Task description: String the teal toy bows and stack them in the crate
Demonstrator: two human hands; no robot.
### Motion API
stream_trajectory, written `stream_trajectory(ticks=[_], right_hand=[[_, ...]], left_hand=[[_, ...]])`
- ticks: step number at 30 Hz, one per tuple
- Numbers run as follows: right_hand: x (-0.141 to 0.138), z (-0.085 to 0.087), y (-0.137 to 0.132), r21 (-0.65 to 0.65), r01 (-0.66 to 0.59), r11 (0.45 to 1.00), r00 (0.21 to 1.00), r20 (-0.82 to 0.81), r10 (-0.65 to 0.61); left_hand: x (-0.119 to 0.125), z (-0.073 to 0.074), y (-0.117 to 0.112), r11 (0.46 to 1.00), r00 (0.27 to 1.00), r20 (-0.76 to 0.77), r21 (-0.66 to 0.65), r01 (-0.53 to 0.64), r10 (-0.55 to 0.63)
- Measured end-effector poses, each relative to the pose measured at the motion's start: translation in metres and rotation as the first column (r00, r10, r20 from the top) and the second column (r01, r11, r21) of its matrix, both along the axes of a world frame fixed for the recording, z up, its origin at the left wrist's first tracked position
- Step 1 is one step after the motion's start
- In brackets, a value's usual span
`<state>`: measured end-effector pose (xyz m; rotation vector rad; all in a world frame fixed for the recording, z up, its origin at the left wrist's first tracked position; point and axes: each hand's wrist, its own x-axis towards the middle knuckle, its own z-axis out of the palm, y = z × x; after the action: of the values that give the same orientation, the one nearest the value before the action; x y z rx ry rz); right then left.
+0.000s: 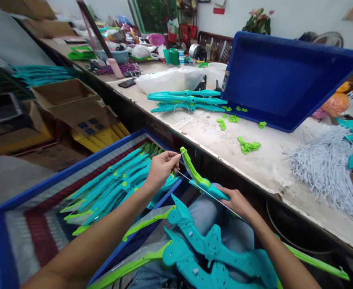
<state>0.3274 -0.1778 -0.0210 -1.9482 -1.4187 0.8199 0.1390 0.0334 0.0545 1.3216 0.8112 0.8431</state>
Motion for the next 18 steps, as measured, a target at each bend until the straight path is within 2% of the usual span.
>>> stream_trajectory(ticks=[8, 12, 18], right_hand=[[0.0, -0.002, -0.001, -0.024, -0.018, 1.0, 0.999, 0.033, 0.019], [-0.001, -0.001, -0.001, -0.032, -0.032, 0.999, 0.998, 0.05, 0.034], [-0.008, -0.011, -0.012, 0.0, -0.054, 0.999, 0.981, 0.184, 0.053]], left_hand=[[0.002, -0.004, 0.005, 0.999, 0.999, -0.039, 0.049, -0.002, 0.004], [0.004, -0.002, 0.004, 0.997, 0.999, -0.007, 0.068, 0.035, -0.035], [-0.002, 0.001, 0.011, 0.984, 0.985, 0.052, -0.06, 0.168, -0.165]])
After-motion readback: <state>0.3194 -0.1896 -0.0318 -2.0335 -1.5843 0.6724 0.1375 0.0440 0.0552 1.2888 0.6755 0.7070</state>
